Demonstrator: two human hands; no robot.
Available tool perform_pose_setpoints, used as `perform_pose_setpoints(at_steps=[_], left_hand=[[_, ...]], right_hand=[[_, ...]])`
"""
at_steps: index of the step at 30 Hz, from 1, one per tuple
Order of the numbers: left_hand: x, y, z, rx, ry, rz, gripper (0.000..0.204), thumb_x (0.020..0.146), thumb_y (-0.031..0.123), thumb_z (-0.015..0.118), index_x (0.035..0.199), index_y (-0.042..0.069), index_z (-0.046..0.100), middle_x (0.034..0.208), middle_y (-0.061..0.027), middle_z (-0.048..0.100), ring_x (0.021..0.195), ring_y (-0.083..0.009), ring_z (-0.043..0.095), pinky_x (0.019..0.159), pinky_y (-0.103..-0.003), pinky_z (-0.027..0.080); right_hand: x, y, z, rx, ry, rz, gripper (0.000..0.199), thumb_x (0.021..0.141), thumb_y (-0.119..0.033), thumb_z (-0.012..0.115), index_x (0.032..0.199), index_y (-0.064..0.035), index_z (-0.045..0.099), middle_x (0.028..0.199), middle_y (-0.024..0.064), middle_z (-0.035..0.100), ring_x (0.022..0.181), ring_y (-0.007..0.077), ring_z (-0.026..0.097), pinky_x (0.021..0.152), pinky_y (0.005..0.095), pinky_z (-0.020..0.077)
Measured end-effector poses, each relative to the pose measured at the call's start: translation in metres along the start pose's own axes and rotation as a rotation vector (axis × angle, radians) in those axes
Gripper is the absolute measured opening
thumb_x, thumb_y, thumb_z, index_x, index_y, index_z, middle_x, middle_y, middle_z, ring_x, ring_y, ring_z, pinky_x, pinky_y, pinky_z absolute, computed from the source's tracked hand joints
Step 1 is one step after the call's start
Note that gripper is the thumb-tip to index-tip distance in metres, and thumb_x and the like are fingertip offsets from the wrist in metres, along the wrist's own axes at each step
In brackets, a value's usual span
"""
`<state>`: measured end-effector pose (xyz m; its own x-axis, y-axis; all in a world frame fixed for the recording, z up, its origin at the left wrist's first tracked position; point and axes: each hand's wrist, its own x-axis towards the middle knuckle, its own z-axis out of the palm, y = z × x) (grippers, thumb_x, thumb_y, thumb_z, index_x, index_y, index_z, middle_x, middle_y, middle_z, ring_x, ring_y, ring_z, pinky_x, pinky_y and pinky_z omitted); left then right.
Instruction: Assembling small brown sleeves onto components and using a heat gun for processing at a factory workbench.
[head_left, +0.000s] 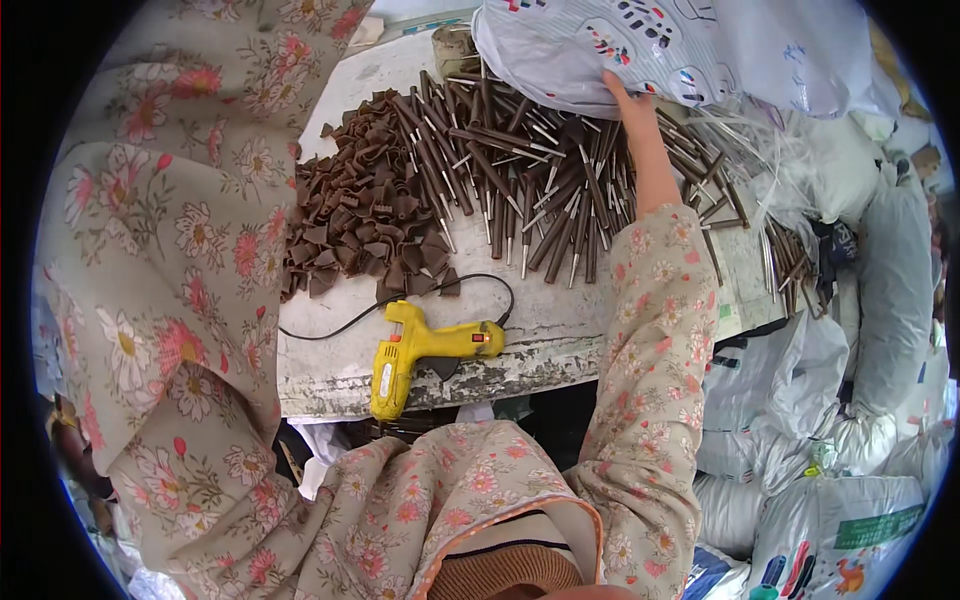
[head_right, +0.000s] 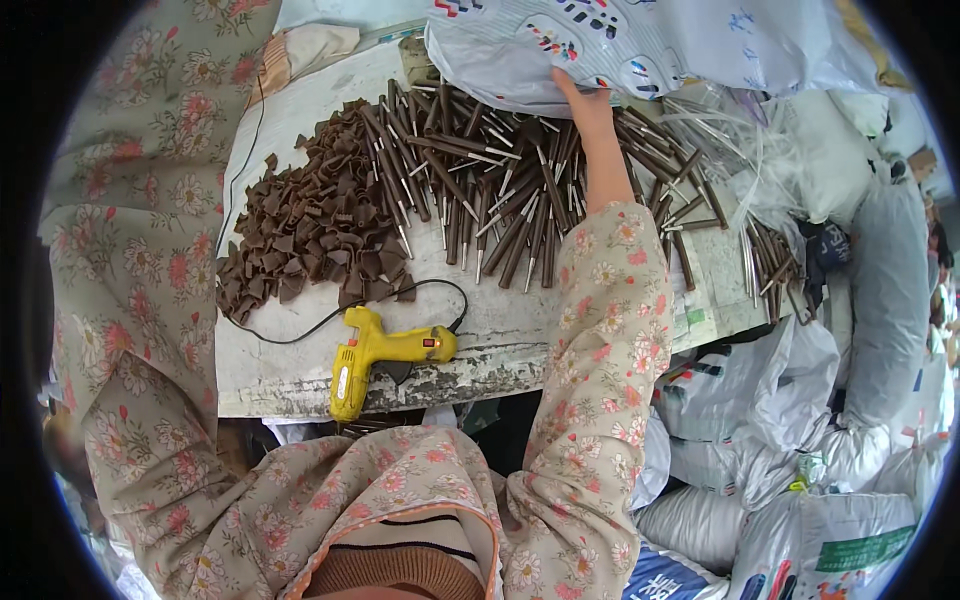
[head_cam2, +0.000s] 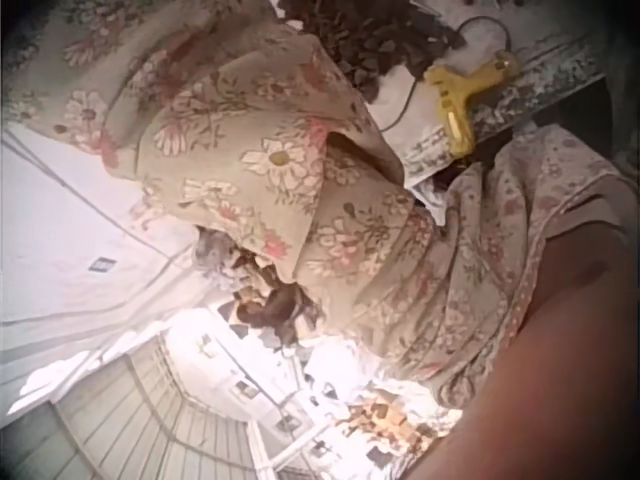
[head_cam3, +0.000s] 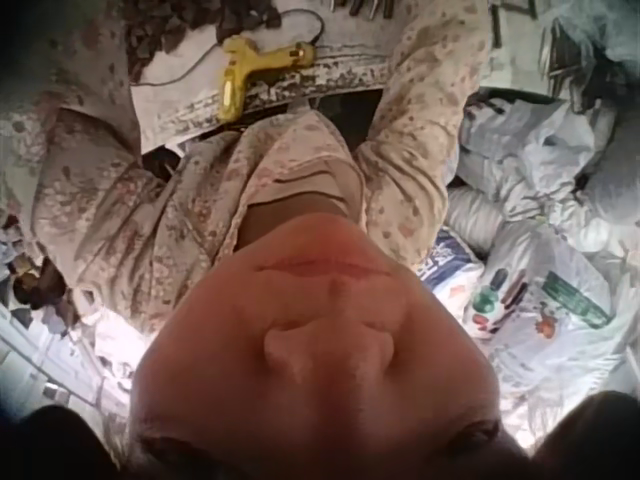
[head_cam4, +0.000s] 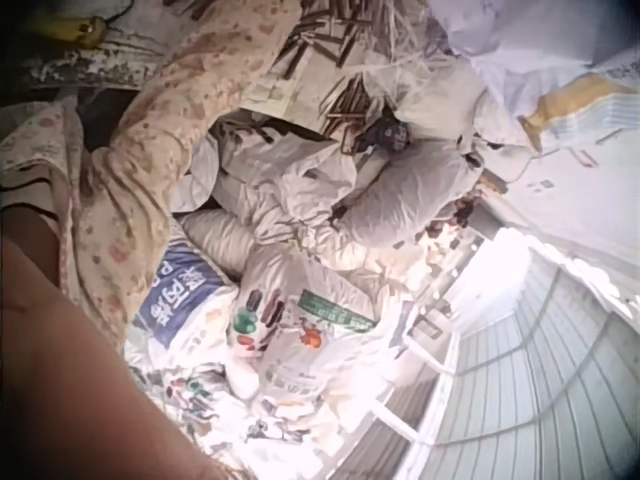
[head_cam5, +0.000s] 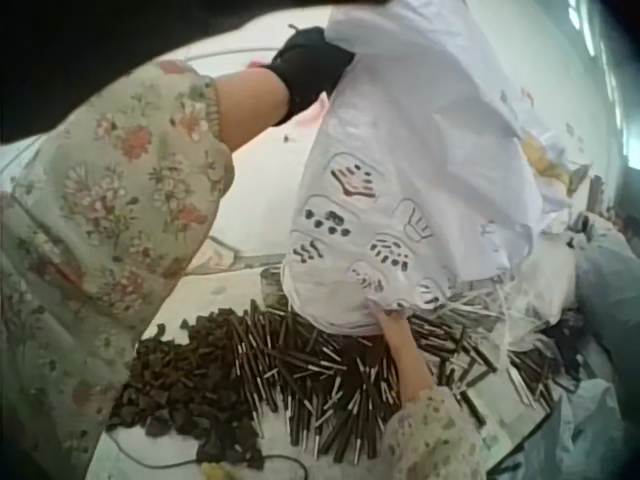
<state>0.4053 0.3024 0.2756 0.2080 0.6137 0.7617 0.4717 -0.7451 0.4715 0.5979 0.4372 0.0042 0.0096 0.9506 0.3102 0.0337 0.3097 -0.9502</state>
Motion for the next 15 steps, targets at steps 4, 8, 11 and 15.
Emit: perform_pose_setpoints(at_steps=[4, 8, 11, 15], left_hand=[[-0.063, 0.007, -0.003, 0.031, -0.058, -0.045, 0.022, 0.085, 0.025, 0.052, 0.096, 0.007, 0.059, 0.087, -0.0088, 0.063, 0.080, -0.0241, 0.059, 0.068, -0.035, 0.047], [-0.145, 0.022, -0.022, 0.071, -0.121, -0.137, 0.022, 0.085, 0.025, 0.052, 0.096, 0.007, 0.059, 0.086, -0.0090, 0.063, 0.080, -0.0244, 0.059, 0.068, -0.035, 0.047], [-0.208, 0.046, -0.037, 0.095, -0.172, -0.217, 0.022, 0.085, 0.025, 0.052, 0.096, 0.007, 0.059, 0.086, -0.0092, 0.063, 0.080, -0.0246, 0.059, 0.068, -0.035, 0.047], [-0.285, 0.079, -0.052, 0.103, -0.256, -0.338, 0.023, 0.085, 0.026, 0.051, 0.095, 0.007, 0.059, 0.086, -0.0095, 0.063, 0.080, -0.0249, 0.059, 0.069, -0.035, 0.047]], right_hand=[[0.014, -0.004, -0.006, 0.053, -0.031, -0.048, 0.087, 0.066, -0.042, 0.074, 0.129, 0.0019, 0.034, 0.127, 0.0104, 0.044, 0.115, 0.0194, 0.041, 0.095, 0.0295, 0.0312], [0.022, -0.021, -0.004, 0.083, -0.053, -0.012, 0.088, 0.065, -0.043, 0.074, 0.131, -0.0057, 0.029, 0.130, 0.0078, 0.042, 0.118, 0.0189, 0.037, 0.092, 0.0378, 0.0324], [0.010, -0.049, -0.004, 0.108, -0.055, 0.018, 0.095, 0.063, -0.045, 0.074, 0.134, -0.0068, 0.022, 0.134, 0.0091, 0.038, 0.120, 0.0213, 0.036, 0.091, 0.0436, 0.0318], [0.011, -0.058, -0.015, 0.138, -0.009, -0.035, 0.096, 0.064, -0.035, 0.078, 0.134, 0.0012, 0.023, 0.133, 0.0185, 0.036, 0.117, 0.0240, 0.042, 0.095, 0.0335, 0.0333]])
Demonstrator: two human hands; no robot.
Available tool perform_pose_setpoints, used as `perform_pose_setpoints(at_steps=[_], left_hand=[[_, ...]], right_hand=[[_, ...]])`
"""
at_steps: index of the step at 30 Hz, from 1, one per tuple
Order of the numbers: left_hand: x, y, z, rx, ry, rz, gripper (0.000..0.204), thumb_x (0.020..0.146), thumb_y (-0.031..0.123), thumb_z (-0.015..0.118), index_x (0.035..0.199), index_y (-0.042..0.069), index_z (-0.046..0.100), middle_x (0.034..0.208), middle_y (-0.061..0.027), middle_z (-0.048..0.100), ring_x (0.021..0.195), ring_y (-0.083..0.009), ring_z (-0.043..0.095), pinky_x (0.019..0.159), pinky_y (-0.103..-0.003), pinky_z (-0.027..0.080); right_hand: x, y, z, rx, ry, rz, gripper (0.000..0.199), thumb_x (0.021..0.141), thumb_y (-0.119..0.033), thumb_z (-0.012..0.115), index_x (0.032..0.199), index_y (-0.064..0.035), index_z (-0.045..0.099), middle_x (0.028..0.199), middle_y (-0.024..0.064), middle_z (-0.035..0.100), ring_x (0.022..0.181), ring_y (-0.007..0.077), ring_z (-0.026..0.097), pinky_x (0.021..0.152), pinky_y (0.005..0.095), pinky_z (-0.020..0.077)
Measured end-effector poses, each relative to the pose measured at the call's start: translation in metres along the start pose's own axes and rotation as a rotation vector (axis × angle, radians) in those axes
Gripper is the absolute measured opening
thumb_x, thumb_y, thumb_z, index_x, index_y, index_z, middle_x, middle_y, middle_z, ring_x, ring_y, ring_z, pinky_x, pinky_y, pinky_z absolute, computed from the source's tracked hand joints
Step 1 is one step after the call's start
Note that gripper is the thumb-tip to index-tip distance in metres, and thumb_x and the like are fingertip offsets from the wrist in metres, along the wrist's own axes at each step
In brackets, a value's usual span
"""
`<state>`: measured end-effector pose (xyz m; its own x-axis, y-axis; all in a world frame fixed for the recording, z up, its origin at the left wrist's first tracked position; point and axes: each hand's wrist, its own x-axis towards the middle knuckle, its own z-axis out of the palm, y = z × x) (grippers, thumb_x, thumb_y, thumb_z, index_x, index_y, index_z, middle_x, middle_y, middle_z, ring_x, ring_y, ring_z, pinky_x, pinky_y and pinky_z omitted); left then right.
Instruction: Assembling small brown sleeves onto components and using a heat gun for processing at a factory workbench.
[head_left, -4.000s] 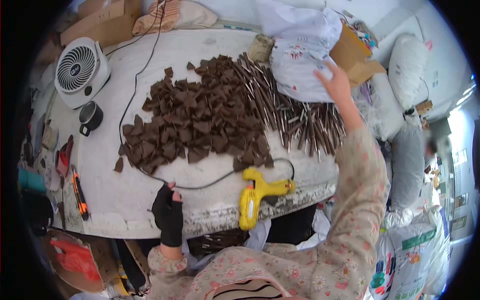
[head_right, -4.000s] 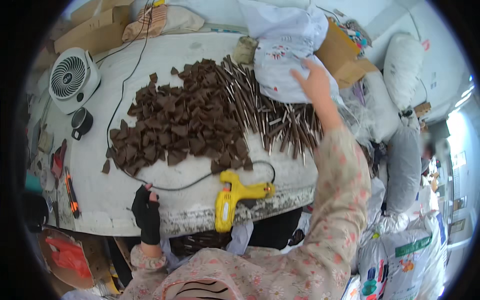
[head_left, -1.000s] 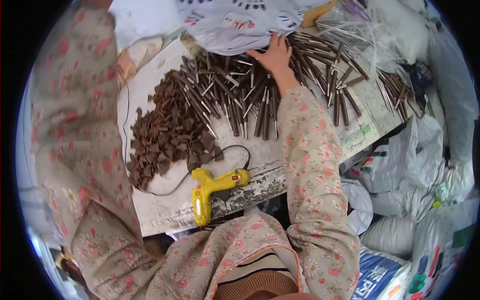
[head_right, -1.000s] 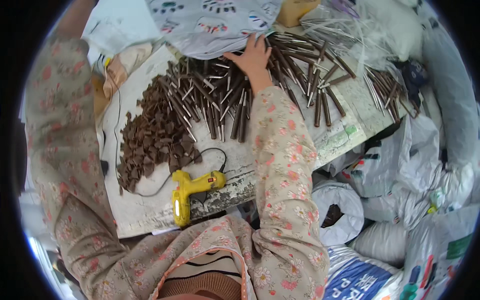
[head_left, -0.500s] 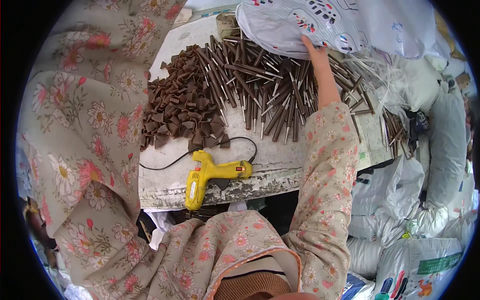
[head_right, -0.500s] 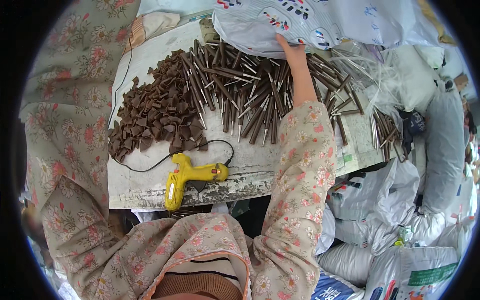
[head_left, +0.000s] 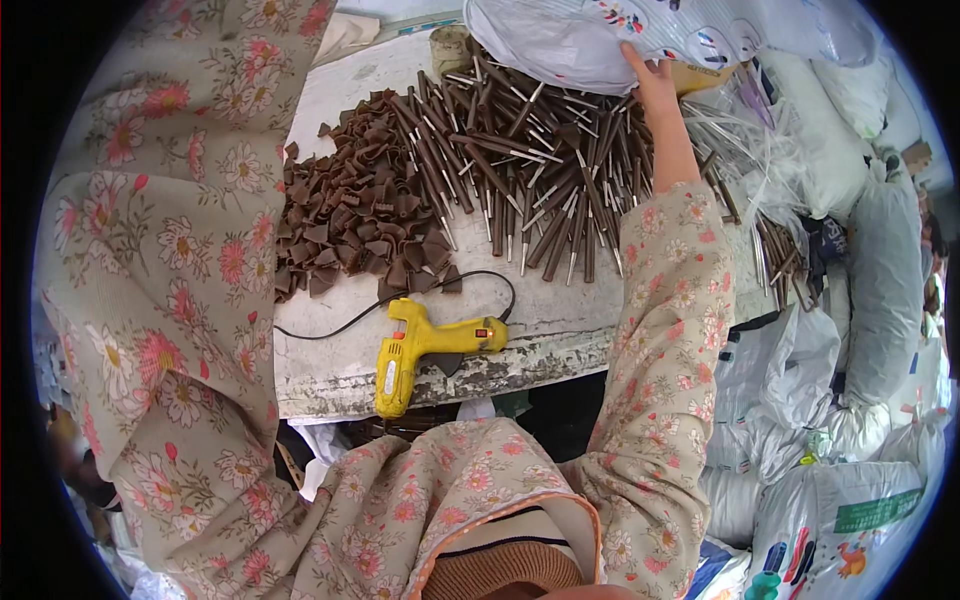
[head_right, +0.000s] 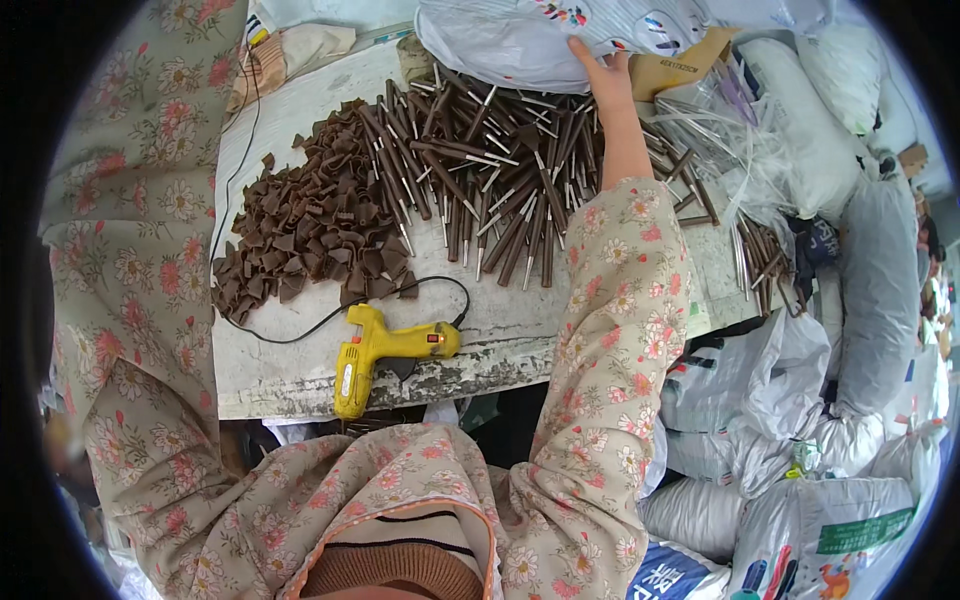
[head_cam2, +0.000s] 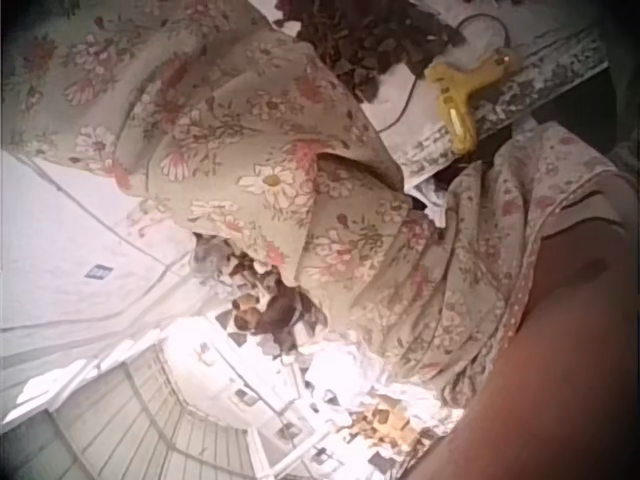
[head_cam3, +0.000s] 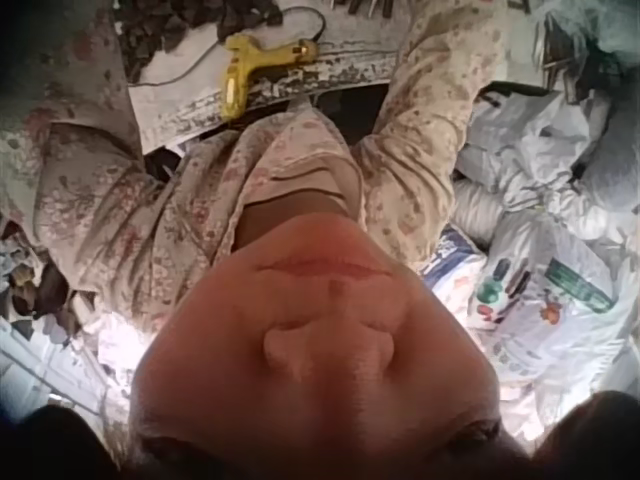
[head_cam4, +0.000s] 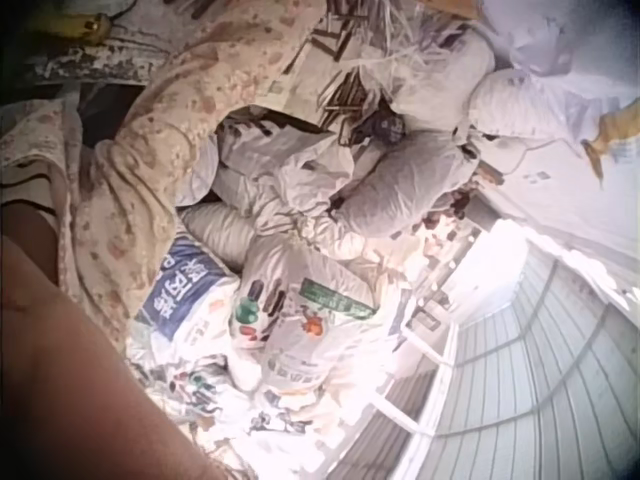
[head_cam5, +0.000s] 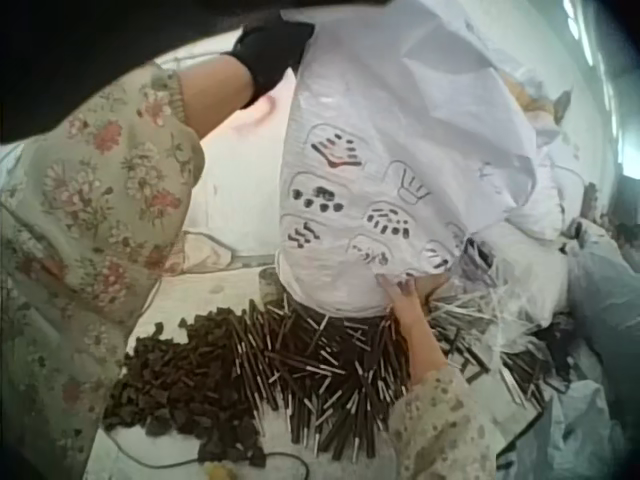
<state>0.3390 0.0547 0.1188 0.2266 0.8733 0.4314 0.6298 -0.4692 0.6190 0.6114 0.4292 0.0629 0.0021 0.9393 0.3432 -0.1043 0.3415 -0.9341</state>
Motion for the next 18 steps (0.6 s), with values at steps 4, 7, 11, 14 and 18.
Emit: perform_pose_setpoints(at_steps=[4, 7, 11, 14, 18], left_hand=[[-0.077, 0.013, 0.002, 0.008, -0.071, -0.119, 0.023, 0.085, 0.026, 0.051, 0.095, 0.007, 0.059, 0.086, -0.0098, 0.063, 0.080, -0.0251, 0.059, 0.069, -0.035, 0.047], [-0.119, 0.024, -0.004, 0.018, -0.104, -0.172, 0.023, 0.085, 0.026, 0.051, 0.095, 0.007, 0.059, 0.086, -0.0099, 0.063, 0.080, -0.0253, 0.059, 0.069, -0.035, 0.047], [-0.147, 0.031, -0.023, 0.041, -0.141, -0.164, 0.023, 0.085, 0.026, 0.051, 0.094, 0.007, 0.059, 0.086, -0.0102, 0.063, 0.080, -0.0256, 0.059, 0.070, -0.035, 0.047], [-0.155, 0.044, -0.047, 0.085, -0.103, -0.146, 0.023, 0.085, 0.027, 0.050, 0.094, 0.007, 0.059, 0.086, -0.0104, 0.063, 0.080, -0.0257, 0.059, 0.070, -0.035, 0.047], [-0.132, 0.059, -0.109, 0.135, -0.008, -0.002, 0.024, 0.085, 0.027, 0.050, 0.094, 0.007, 0.060, 0.086, -0.0107, 0.063, 0.080, -0.0260, 0.059, 0.070, -0.035, 0.047]], right_hand=[[0.012, 0.005, -0.004, -0.075, -0.006, 0.003, 0.099, 0.066, -0.037, 0.075, 0.137, -0.0089, 0.013, 0.135, 0.0130, 0.034, 0.122, 0.0247, 0.035, 0.091, 0.0424, 0.0350], [0.003, -0.020, 0.001, 0.115, 0.029, 0.009, 0.099, 0.069, -0.029, 0.074, 0.139, -0.0122, 0.006, 0.135, 0.0142, 0.031, 0.120, 0.0296, 0.037, 0.087, 0.0423, 0.0413], [-0.018, -0.033, 0.001, 0.169, 0.062, 0.202, 0.091, 0.073, -0.030, 0.071, 0.138, -0.0094, 0.011, 0.134, 0.0202, 0.029, 0.119, 0.0320, 0.039, 0.085, 0.0448, 0.0439], [-0.049, -0.049, 0.031, 0.564, -0.121, 0.320, 0.084, 0.074, -0.033, 0.069, 0.134, -0.0003, 0.020, 0.130, 0.0248, 0.033, 0.117, 0.0301, 0.041, 0.084, 0.0443, 0.0440], [-0.075, -0.110, 0.035, 0.806, -0.267, 0.018, 0.096, 0.068, -0.046, 0.071, 0.136, -0.0016, 0.019, 0.133, 0.0273, 0.029, 0.121, 0.0325, 0.037, 0.088, 0.0433, 0.0429]])
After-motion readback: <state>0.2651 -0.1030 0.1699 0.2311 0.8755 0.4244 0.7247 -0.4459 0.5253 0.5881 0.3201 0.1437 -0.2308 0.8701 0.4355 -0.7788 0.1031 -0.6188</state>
